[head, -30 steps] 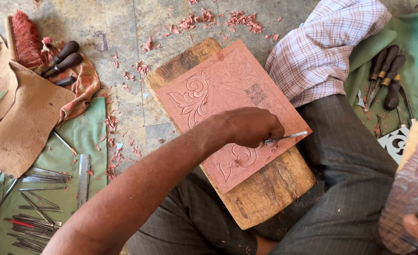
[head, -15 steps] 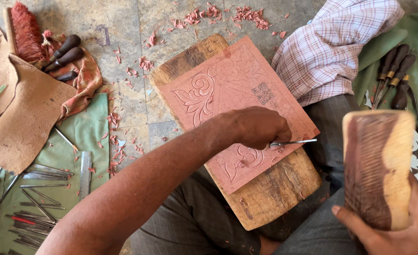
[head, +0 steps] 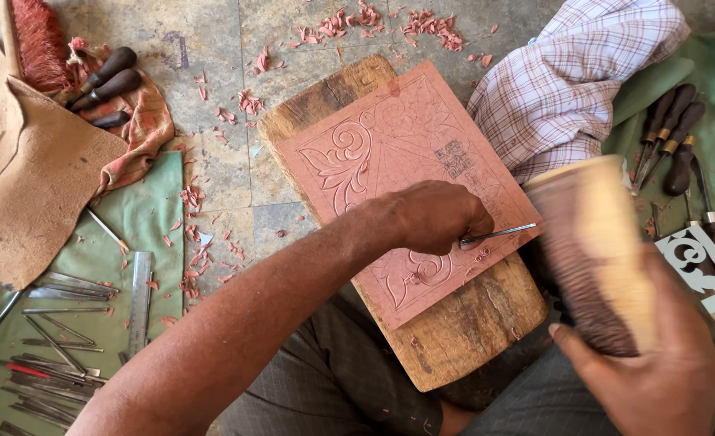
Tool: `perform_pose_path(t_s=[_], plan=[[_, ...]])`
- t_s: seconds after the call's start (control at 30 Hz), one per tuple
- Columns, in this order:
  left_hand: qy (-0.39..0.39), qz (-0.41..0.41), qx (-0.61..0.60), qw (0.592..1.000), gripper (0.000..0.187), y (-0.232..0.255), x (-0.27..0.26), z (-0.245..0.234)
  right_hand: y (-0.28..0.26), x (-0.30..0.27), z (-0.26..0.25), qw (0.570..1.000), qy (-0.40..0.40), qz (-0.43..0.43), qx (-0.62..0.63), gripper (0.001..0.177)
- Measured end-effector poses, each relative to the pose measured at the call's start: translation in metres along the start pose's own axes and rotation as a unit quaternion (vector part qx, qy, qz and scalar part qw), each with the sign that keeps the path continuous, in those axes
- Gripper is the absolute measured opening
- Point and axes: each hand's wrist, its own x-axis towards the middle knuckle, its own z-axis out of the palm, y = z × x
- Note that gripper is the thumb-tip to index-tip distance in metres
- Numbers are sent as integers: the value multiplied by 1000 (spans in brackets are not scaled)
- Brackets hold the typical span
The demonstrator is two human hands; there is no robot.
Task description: The person carves a floral design into a wooden block using a chisel and a wooden mallet. They follow the pre-marked lines on the wood and periodically brush away wood shavings by hand.
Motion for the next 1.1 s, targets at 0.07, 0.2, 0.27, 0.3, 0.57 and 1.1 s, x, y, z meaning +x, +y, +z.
perform_pose_path(t_s=[0.07, 0.2, 0.27, 0.3, 0.57, 1.1], plan=[[3, -2, -2, 1000, 19, 0, 0, -1, 5, 0, -1, 996, -41, 71, 45, 102], [32, -1, -23, 999, 18, -2, -9, -2, -2, 0, 5, 961, 9, 156, 230, 94], [55, 1, -20, 998, 18, -2, -11, -1, -1, 5, 0, 997, -8, 32, 71, 98], [67, 2, -15, 998, 17, -2, -12, 1, -1, 7, -3, 999, -18, -30, -10, 99], [78, -67, 0, 995, 18, 3, -15, 3, 7, 9, 5, 994, -44, 79, 67, 103], [65, -189, -3, 980, 15, 16, -25, 0, 32, 38, 14, 996, -82, -22, 36, 107]])
